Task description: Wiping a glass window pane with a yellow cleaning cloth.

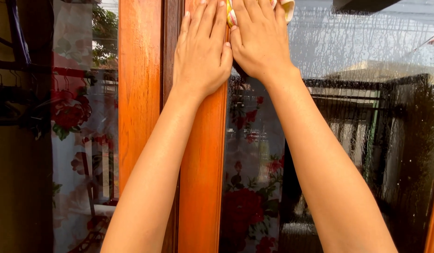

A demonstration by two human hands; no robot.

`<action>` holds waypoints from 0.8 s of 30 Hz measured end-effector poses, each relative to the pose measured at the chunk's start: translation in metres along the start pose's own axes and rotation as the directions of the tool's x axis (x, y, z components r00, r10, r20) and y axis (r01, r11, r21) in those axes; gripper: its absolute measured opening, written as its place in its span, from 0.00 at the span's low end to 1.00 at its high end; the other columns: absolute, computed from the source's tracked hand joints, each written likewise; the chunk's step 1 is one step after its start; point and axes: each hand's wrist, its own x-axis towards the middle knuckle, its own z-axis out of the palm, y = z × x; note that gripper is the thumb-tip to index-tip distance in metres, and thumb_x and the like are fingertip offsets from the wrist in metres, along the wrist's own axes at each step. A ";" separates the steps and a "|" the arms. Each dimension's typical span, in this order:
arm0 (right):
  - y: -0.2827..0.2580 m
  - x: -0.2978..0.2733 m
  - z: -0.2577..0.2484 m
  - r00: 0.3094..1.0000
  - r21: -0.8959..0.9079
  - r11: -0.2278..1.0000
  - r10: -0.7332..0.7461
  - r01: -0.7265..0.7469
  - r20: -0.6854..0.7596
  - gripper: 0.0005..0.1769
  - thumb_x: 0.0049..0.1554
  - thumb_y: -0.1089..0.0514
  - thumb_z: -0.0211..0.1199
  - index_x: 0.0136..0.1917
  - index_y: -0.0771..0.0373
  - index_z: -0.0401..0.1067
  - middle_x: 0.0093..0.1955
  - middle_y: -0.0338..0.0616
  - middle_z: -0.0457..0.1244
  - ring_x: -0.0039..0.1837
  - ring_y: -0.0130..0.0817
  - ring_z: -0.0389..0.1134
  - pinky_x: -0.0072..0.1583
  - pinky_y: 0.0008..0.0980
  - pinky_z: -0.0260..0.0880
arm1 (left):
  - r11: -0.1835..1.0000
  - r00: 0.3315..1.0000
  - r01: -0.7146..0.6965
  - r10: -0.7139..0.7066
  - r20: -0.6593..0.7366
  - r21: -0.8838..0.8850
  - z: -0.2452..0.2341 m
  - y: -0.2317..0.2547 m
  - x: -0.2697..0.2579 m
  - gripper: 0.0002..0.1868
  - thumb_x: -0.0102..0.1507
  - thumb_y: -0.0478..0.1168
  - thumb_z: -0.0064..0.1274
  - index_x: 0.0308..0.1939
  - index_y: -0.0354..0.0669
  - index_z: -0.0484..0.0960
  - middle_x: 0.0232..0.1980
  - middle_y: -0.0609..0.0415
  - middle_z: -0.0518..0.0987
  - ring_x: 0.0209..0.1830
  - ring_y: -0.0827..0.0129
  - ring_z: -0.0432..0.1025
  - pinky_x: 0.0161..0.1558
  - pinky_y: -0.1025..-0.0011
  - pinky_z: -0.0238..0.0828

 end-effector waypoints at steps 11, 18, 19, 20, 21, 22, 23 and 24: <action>0.008 -0.012 -0.012 0.999 0.020 0.999 -0.037 0.038 -0.013 0.29 0.65 0.59 0.52 0.79 0.65 0.60 0.74 0.53 0.58 0.75 0.53 0.55 0.72 0.57 0.50 | 0.999 0.999 -0.036 0.037 0.019 -0.009 -0.011 0.005 -0.004 0.36 0.68 0.42 0.48 0.80 0.39 0.58 0.80 0.45 0.59 0.83 0.56 0.50 0.81 0.51 0.39; 0.049 -0.031 -0.029 1.000 0.004 1.000 -0.001 0.001 0.019 0.17 0.67 0.58 0.52 0.67 0.65 0.66 0.66 0.54 0.62 0.70 0.53 0.59 0.67 0.57 0.51 | 0.999 0.999 -0.038 0.038 0.025 0.005 -0.010 0.005 -0.007 0.35 0.70 0.41 0.47 0.80 0.40 0.59 0.82 0.46 0.58 0.84 0.56 0.50 0.82 0.50 0.36; 0.054 -0.034 -0.031 1.000 0.014 1.000 -0.008 0.008 0.001 0.17 0.67 0.59 0.52 0.67 0.64 0.66 0.65 0.54 0.62 0.69 0.53 0.59 0.67 0.56 0.52 | 0.999 0.999 -0.041 0.040 0.028 0.019 -0.009 0.005 -0.007 0.34 0.70 0.40 0.46 0.81 0.40 0.59 0.82 0.45 0.58 0.84 0.56 0.49 0.82 0.50 0.35; 0.059 -0.037 -0.034 1.000 0.023 1.000 -0.014 0.014 -0.017 0.17 0.67 0.59 0.51 0.68 0.64 0.66 0.64 0.53 0.62 0.68 0.53 0.59 0.66 0.56 0.52 | 0.999 0.999 -0.044 0.043 0.032 0.032 -0.008 0.005 -0.007 0.34 0.70 0.39 0.46 0.81 0.39 0.59 0.82 0.44 0.57 0.84 0.55 0.49 0.82 0.49 0.35; 0.064 -0.039 -0.036 1.000 0.022 1.000 -0.013 0.013 -0.016 0.17 0.67 0.59 0.51 0.68 0.64 0.66 0.64 0.53 0.62 0.68 0.53 0.59 0.66 0.56 0.52 | 0.999 0.999 -0.044 0.043 0.032 0.029 -0.007 0.005 -0.008 0.34 0.70 0.39 0.46 0.81 0.39 0.59 0.82 0.44 0.57 0.84 0.55 0.49 0.82 0.49 0.35; 0.069 -0.041 -0.038 1.000 0.017 1.000 -0.005 0.005 -0.002 0.16 0.67 0.58 0.51 0.67 0.64 0.66 0.64 0.54 0.62 0.68 0.54 0.59 0.66 0.55 0.52 | 0.999 0.999 -0.040 0.040 0.028 0.029 -0.006 0.006 -0.008 0.33 0.70 0.38 0.45 0.81 0.40 0.59 0.82 0.45 0.57 0.84 0.55 0.49 0.81 0.49 0.34; 0.073 -0.043 -0.040 1.000 0.013 1.000 0.003 -0.003 0.012 0.16 0.68 0.58 0.51 0.66 0.65 0.66 0.63 0.55 0.62 0.67 0.54 0.59 0.65 0.55 0.52 | 0.999 0.999 -0.037 0.036 0.023 0.029 -0.005 0.006 -0.009 0.33 0.71 0.37 0.45 0.81 0.40 0.59 0.82 0.45 0.57 0.84 0.55 0.48 0.81 0.48 0.34; 0.079 -0.045 -0.041 1.000 0.012 1.000 0.003 -0.004 0.014 0.16 0.68 0.58 0.51 0.66 0.65 0.66 0.63 0.55 0.62 0.67 0.54 0.59 0.65 0.55 0.52 | 0.999 0.999 -0.036 0.036 0.024 0.027 -0.004 0.007 -0.010 0.33 0.71 0.37 0.45 0.81 0.40 0.59 0.82 0.45 0.57 0.84 0.55 0.48 0.81 0.48 0.34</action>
